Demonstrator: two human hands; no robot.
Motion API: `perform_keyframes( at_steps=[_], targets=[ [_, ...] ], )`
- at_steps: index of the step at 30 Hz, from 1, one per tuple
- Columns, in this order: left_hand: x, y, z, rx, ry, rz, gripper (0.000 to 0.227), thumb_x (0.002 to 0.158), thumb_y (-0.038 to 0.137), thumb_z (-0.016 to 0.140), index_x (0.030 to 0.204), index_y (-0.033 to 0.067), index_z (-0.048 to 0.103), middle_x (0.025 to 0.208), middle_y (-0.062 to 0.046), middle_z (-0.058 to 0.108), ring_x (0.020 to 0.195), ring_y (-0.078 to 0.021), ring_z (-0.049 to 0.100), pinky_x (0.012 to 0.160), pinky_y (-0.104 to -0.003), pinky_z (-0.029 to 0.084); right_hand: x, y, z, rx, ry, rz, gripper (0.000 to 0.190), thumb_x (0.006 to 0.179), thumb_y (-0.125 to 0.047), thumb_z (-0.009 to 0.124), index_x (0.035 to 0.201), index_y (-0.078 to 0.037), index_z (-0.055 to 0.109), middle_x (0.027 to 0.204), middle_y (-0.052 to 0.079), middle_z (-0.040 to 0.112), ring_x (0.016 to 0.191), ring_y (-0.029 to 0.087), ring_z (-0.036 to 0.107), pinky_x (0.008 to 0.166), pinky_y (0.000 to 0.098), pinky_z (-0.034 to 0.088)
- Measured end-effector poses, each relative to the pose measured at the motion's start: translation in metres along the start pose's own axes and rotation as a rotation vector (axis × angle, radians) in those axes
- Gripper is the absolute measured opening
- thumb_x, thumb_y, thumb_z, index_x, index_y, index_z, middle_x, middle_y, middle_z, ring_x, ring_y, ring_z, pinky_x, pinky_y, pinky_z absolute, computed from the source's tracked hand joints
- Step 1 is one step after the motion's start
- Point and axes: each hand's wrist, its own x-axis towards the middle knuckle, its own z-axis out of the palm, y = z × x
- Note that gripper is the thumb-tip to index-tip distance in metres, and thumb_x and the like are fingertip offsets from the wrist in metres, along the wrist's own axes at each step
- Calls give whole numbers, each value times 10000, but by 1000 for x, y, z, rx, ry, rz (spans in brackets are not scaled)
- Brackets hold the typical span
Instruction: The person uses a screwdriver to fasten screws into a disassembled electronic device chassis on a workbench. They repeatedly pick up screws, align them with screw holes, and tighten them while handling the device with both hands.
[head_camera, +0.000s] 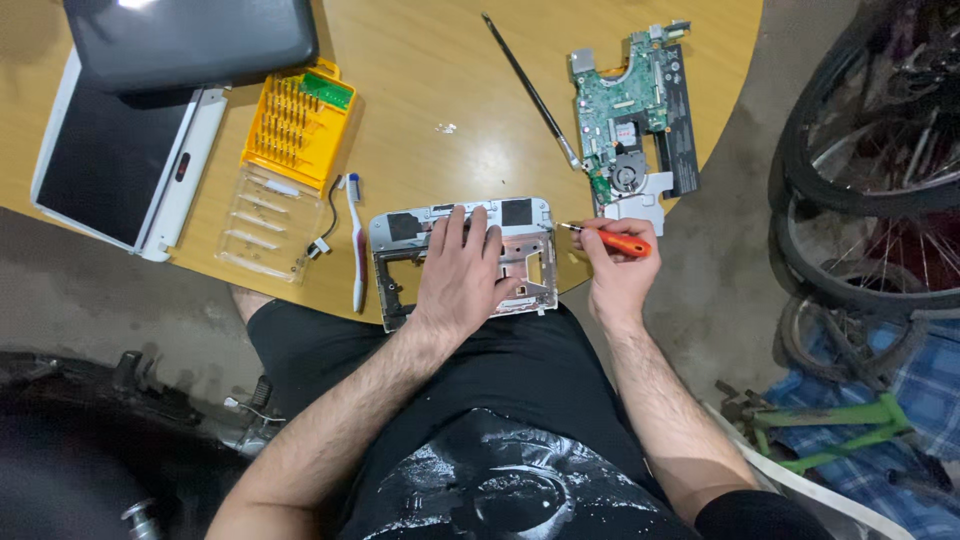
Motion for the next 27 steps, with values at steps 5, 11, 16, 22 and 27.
perform_keyframes(
  at_steps=[5,11,16,22,27],
  targets=[
    [0,-2,9,3,-26,23,800,1040,672,884,1489,15,802,1648,-272,656,1597,-508,585,1361,-636,412,-1,9,1,42,4,39,355,1059,127,880,1210,-43,606,1202,271,852,966,284,907,877,344,782],
    [-1,-3,21,62,62,83,819,1029,712,874,1422,-4,816,1541,-216,701,1521,-435,659,1343,-599,445,0,22,-2,109,24,81,277,1114,111,830,1226,-41,627,1177,247,848,942,255,898,865,326,770],
    [3,0,11,70,58,97,812,1055,727,856,1413,-1,821,1483,-215,725,1485,-437,681,1359,-632,421,-1,19,-5,110,34,90,267,1113,84,848,1220,-42,639,1175,239,860,952,247,906,871,323,780],
    [0,3,-6,48,-20,82,789,1056,685,876,1489,30,804,1535,-208,713,1543,-437,656,1408,-680,350,2,21,-15,128,49,64,305,1111,83,858,1242,-61,623,1176,226,849,936,242,891,867,310,759],
    [-3,5,4,3,26,87,790,997,640,962,1465,29,784,1489,-244,708,1520,-488,661,1394,-695,377,0,23,-12,88,25,89,336,1081,124,860,1257,-47,631,1165,237,852,935,262,888,845,320,745]
  ],
)
